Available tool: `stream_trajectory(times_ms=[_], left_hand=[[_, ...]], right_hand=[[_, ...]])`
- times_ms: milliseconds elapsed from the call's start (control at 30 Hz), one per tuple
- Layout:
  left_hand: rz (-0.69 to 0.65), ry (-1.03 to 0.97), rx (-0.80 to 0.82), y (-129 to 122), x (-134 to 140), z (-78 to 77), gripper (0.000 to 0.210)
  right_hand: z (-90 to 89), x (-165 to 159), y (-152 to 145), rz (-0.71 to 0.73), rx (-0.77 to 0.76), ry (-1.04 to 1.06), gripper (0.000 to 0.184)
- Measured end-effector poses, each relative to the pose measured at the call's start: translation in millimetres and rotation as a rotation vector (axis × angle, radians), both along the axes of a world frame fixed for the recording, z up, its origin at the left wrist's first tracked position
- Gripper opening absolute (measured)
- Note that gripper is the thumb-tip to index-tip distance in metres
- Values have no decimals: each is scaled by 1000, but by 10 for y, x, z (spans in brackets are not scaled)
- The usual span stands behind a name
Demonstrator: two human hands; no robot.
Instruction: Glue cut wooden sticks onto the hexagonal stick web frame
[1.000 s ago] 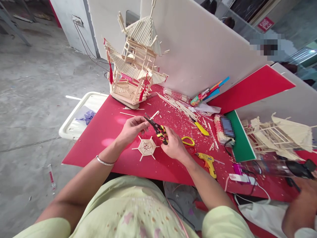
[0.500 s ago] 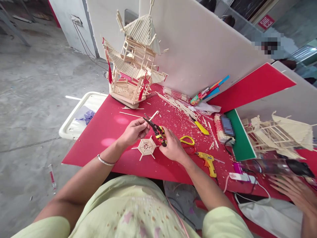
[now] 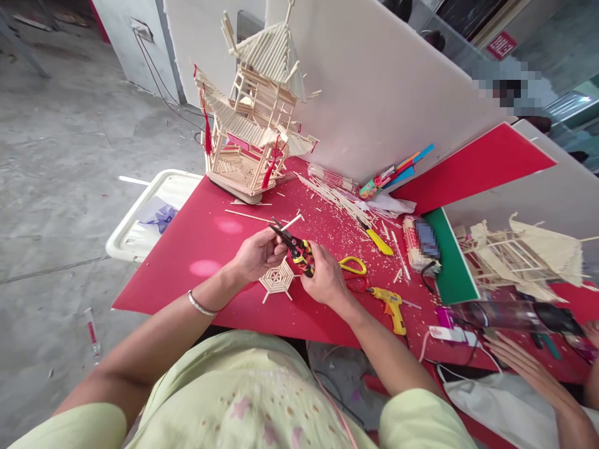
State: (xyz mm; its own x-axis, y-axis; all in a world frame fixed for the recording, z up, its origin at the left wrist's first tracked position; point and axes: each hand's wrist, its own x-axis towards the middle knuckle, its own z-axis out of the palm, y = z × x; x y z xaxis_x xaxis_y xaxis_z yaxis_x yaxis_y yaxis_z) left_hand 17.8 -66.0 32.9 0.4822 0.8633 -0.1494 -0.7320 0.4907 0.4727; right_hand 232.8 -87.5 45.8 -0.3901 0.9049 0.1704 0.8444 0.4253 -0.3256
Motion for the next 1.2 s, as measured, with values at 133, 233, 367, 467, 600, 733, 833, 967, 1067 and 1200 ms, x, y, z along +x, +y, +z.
stream_trajectory(times_ms=[133, 233, 367, 467, 600, 733, 833, 967, 1067, 1200], left_hand=[[-30, -58, -64, 12, 3, -32, 25], [-96, -76, -76, 34, -65, -35, 26], [-130, -59, -113, 32, -124, 7, 31], [-146, -50, -107, 16, -115, 33, 33], [-159, -38, -63, 23, -61, 7, 32], [5, 124, -33, 56, -4, -80, 31], [98, 305, -3, 64, 31, -138, 32], [190, 431, 59, 65, 61, -157, 31], [239, 478, 71, 78, 62, -155, 32], [305, 549, 75, 99, 47, -162, 31]], right_hand=[[-18, 6, 42, 4, 76, -123, 76], [35, 17, 92, 24, 118, -181, 82], [89, 47, 157, 68, 164, -235, 80], [51, 61, 158, 41, 178, -208, 65], [35, 14, 106, -13, 164, -142, 50], [141, -4, 83, -85, 49, -99, 54], [176, 89, 97, -190, -18, -67, 55], [112, 239, 118, -233, -50, -62, 63], [59, 284, 130, -235, -72, -89, 68], [20, 286, 189, -221, -89, -135, 71]])
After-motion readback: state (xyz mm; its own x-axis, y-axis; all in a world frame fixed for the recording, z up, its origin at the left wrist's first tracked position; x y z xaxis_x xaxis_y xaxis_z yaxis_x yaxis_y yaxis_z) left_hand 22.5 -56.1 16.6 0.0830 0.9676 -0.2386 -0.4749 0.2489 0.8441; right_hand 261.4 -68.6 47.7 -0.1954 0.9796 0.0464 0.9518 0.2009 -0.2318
